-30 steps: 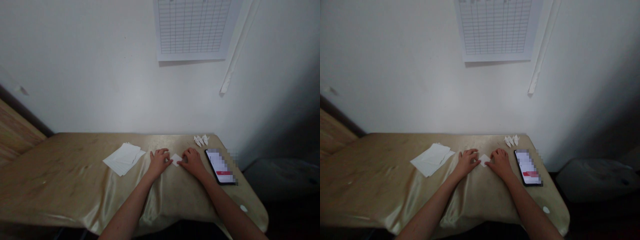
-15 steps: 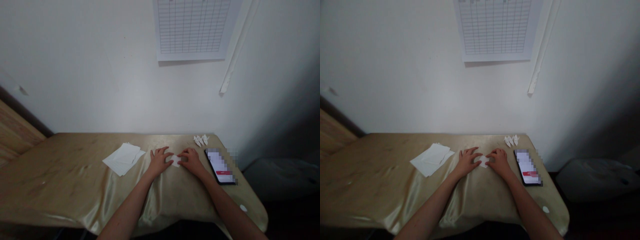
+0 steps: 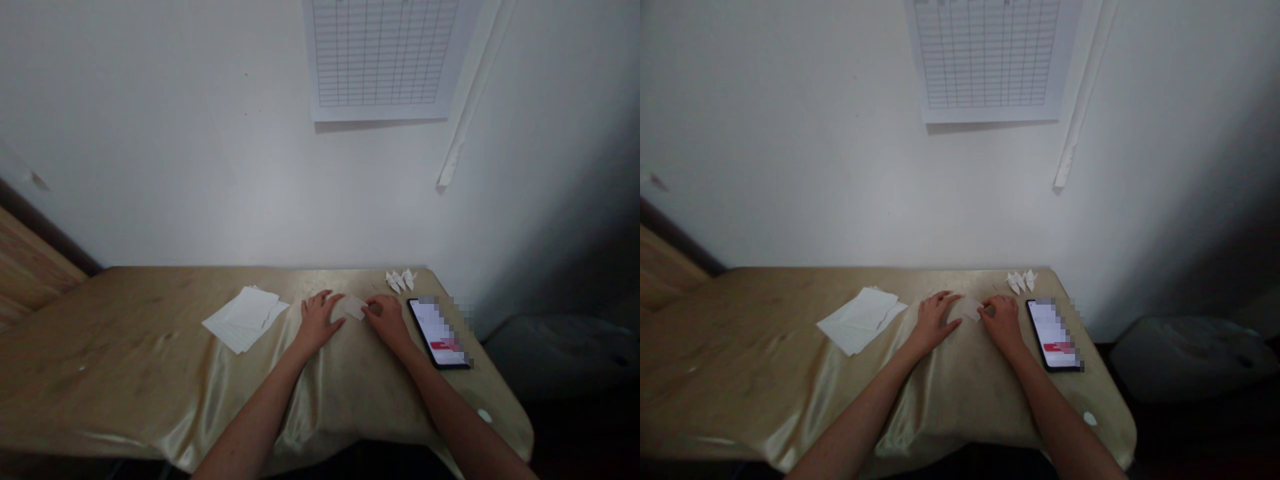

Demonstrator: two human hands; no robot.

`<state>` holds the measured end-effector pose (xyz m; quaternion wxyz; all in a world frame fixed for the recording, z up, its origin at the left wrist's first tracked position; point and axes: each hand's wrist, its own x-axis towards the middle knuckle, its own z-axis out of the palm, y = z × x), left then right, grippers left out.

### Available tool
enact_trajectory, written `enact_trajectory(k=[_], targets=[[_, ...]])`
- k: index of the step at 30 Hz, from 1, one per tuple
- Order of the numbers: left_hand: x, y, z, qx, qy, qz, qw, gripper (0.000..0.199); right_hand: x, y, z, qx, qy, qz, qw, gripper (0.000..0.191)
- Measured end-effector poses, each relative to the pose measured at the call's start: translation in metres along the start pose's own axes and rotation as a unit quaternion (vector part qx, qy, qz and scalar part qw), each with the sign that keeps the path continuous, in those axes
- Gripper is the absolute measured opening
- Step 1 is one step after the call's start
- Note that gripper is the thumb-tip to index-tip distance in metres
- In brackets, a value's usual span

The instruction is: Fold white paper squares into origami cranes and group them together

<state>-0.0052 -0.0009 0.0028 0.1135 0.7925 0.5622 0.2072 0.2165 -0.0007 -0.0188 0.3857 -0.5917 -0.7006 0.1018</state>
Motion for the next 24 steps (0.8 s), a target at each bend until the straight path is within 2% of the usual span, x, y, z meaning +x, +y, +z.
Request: enact_trajectory(k=[3, 6, 9, 13, 17, 24], targets=[[0.002, -0.002, 0.001, 0.004, 0.012, -0.015, 1.000, 0.061, 0.000, -0.004, -0.007, -0.027, 0.057, 0.002, 0.998, 0.016], [0.002, -0.002, 0.001, 0.010, 0.013, -0.018, 1.000, 0.058, 0.000, -0.010, -0.012, -0.085, 0.060, -0.039, 0.994, 0.017], [0.002, -0.002, 0.002, 0.011, 0.013, -0.015, 1.000, 0.047, -0.002, -0.013, -0.012, -0.089, -0.001, -0.075, 0.993, 0.014], [0.002, -0.005, 0.007, 0.008, 0.018, -0.007, 1.000, 0.033, -0.005, -0.011, -0.004, -0.041, -0.076, -0.091, 0.992, 0.010], [0.002, -0.008, 0.011, 0.003, 0.034, 0.008, 0.999, 0.024, -0.005, -0.006, 0.001, -0.024, -0.100, -0.098, 0.990, 0.013], [-0.001, -0.002, 0.008, -0.007, 0.028, 0.020, 0.999, 0.018, -0.005, -0.003, 0.001, -0.038, -0.135, -0.094, 0.986, 0.035]])
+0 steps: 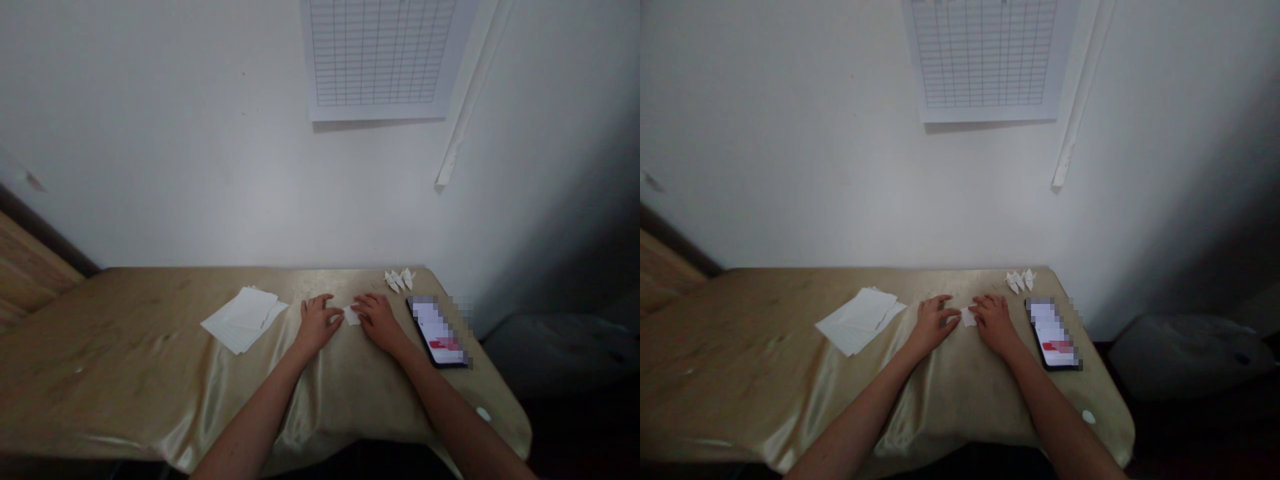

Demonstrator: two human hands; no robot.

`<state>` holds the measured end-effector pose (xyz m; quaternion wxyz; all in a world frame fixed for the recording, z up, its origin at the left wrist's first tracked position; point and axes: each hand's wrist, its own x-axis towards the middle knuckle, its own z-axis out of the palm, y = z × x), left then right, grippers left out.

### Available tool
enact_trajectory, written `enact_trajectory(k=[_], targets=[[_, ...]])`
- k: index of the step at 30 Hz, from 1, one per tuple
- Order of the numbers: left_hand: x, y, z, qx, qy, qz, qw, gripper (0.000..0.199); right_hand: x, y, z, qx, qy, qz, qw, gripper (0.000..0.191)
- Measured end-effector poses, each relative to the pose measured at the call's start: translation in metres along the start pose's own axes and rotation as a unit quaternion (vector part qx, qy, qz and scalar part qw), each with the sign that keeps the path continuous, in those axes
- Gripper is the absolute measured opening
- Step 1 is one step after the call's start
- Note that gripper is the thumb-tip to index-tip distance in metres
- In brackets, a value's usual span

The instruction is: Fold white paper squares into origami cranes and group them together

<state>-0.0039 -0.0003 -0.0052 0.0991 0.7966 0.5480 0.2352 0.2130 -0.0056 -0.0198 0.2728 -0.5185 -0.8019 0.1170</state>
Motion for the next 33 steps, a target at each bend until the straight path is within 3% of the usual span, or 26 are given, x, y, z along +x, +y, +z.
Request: enact_trajectory(k=[14, 21, 27, 33], targets=[[-0.002, 0.003, 0.003, 0.034, -0.023, 0.016, 0.999, 0.030, 0.001, -0.008, -0.006, 0.006, -0.019, 0.026, 0.999, 0.020], [-0.002, 0.006, -0.001, 0.074, -0.047, 0.016, 0.996, 0.033, 0.002, -0.009, -0.005, -0.013, -0.040, 0.052, 0.998, 0.028], [-0.002, 0.012, -0.005, 0.091, -0.030, -0.009, 0.995, 0.034, 0.000, -0.013, -0.008, -0.039, -0.069, 0.051, 0.996, 0.035], [-0.003, 0.013, -0.008, 0.082, -0.010, 0.015, 0.996, 0.023, 0.000, -0.018, -0.012, -0.078, -0.093, 0.050, 0.991, 0.043]])
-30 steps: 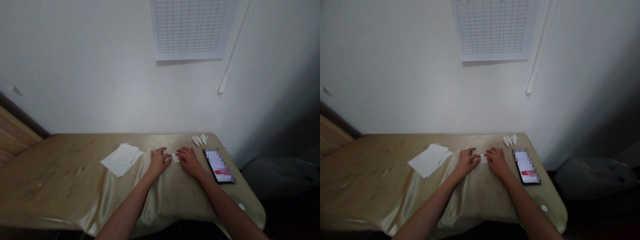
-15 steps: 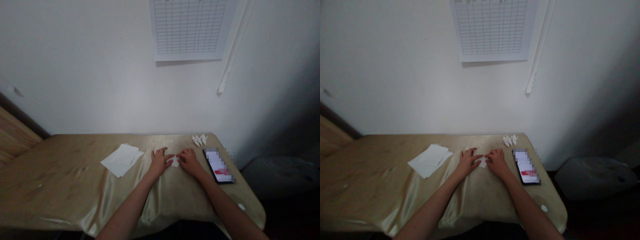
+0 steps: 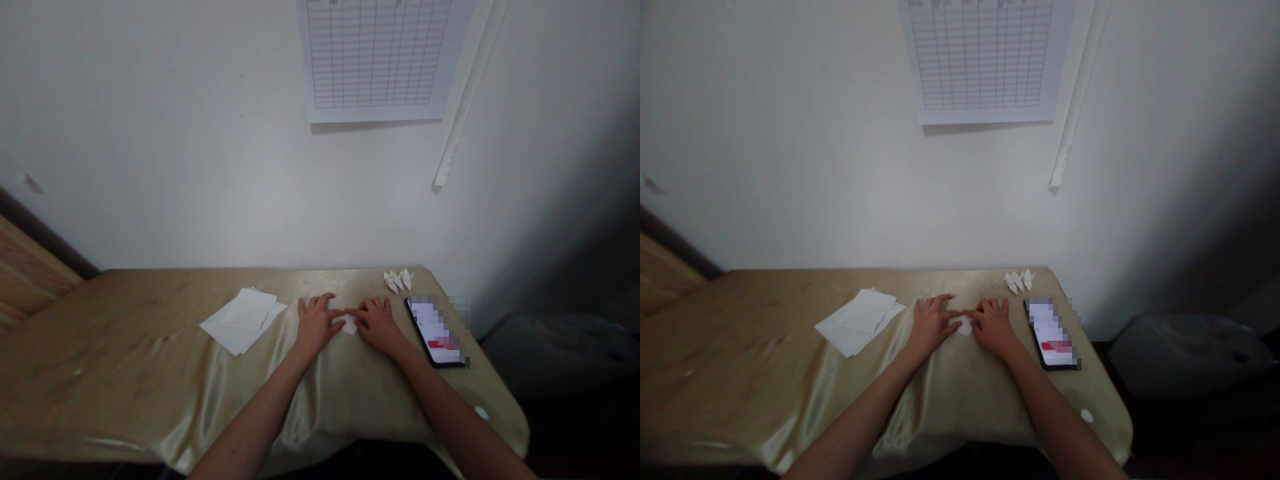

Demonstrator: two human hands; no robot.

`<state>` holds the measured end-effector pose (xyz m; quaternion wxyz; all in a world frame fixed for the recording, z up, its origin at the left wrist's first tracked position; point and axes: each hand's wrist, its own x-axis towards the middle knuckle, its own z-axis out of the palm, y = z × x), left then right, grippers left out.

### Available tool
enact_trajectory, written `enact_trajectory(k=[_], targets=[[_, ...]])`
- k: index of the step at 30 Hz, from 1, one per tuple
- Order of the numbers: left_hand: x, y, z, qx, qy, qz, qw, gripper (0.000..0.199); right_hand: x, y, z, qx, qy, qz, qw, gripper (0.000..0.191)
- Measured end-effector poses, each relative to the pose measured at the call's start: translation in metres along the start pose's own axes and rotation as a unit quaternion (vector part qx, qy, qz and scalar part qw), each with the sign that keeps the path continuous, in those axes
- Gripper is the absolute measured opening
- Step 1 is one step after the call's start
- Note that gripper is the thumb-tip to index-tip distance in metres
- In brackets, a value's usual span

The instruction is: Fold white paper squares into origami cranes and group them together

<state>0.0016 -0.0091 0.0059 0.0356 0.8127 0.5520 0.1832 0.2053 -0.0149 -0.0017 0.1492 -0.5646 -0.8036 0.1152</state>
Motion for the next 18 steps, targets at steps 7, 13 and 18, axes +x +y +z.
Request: enact_trajectory(k=[7, 13, 18], targets=[[-0.0060, -0.0028, -0.0066, -0.032, -0.006, 0.006, 0.999, 0.009, 0.0003, -0.0018, -0.0015, -0.016, -0.015, 0.008, 1.000, 0.043], [-0.0042, -0.0036, -0.0059, -0.044, -0.012, -0.007, 0.999, 0.008, -0.0012, 0.0001, -0.0006, -0.005, 0.009, 0.006, 1.000, 0.038], [-0.0036, -0.0035, -0.0050, -0.043, -0.014, -0.012, 0.999, 0.009, -0.0023, 0.0019, -0.0034, -0.008, 0.032, 0.025, 0.999, 0.028]])
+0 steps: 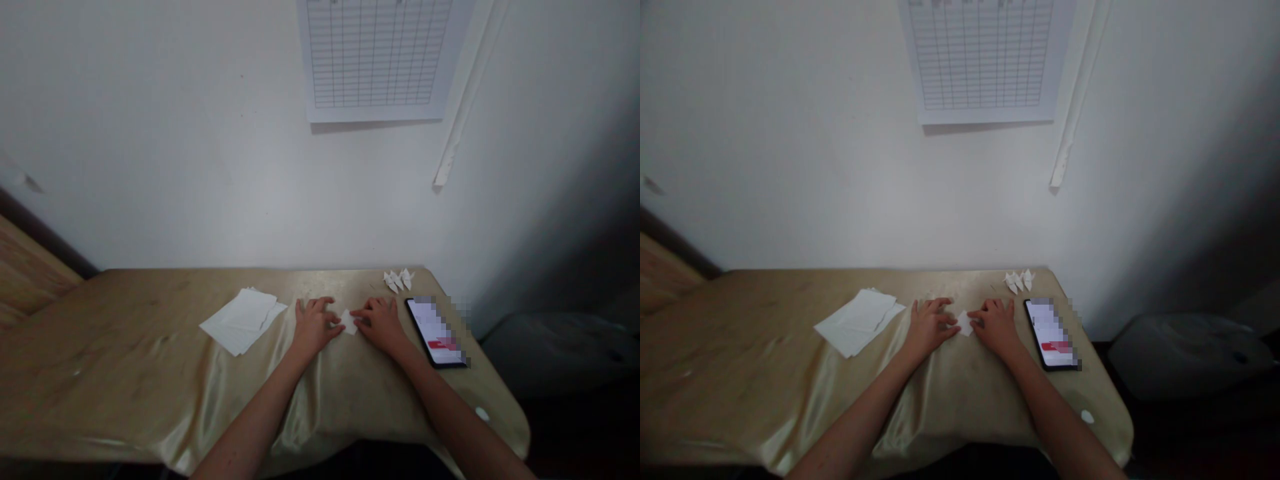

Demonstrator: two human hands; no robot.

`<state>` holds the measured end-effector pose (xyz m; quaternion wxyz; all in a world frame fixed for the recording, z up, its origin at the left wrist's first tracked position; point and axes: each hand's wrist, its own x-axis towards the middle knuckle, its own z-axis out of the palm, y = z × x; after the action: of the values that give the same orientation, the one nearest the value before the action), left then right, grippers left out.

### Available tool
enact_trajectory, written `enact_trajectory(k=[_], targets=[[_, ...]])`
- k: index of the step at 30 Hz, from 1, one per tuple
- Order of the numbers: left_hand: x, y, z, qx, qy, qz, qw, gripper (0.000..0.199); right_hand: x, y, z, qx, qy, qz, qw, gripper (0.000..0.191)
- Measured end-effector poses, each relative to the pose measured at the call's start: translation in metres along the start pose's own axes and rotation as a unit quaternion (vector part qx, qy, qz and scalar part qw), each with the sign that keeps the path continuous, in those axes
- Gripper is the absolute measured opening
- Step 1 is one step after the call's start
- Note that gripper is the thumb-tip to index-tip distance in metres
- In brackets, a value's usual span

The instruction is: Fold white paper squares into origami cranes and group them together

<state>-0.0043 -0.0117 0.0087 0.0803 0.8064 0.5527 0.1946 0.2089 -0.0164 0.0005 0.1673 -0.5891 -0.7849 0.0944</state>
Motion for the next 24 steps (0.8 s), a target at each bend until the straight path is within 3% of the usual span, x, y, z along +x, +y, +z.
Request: enact_trajectory(k=[7, 16, 24], targets=[[0.000, 0.000, 0.001, 0.001, 0.006, 0.006, 1.000, 0.009, 0.000, -0.002, -0.004, -0.014, 0.043, 0.035, 0.998, 0.018], [-0.001, 0.002, 0.000, 0.011, 0.010, 0.028, 0.999, 0.013, -0.002, -0.004, -0.003, -0.041, 0.068, 0.040, 0.996, 0.025], [0.001, 0.002, 0.010, -0.010, 0.009, 0.007, 1.000, 0.017, 0.000, 0.002, 0.005, 0.017, 0.052, 0.038, 0.998, 0.017]])
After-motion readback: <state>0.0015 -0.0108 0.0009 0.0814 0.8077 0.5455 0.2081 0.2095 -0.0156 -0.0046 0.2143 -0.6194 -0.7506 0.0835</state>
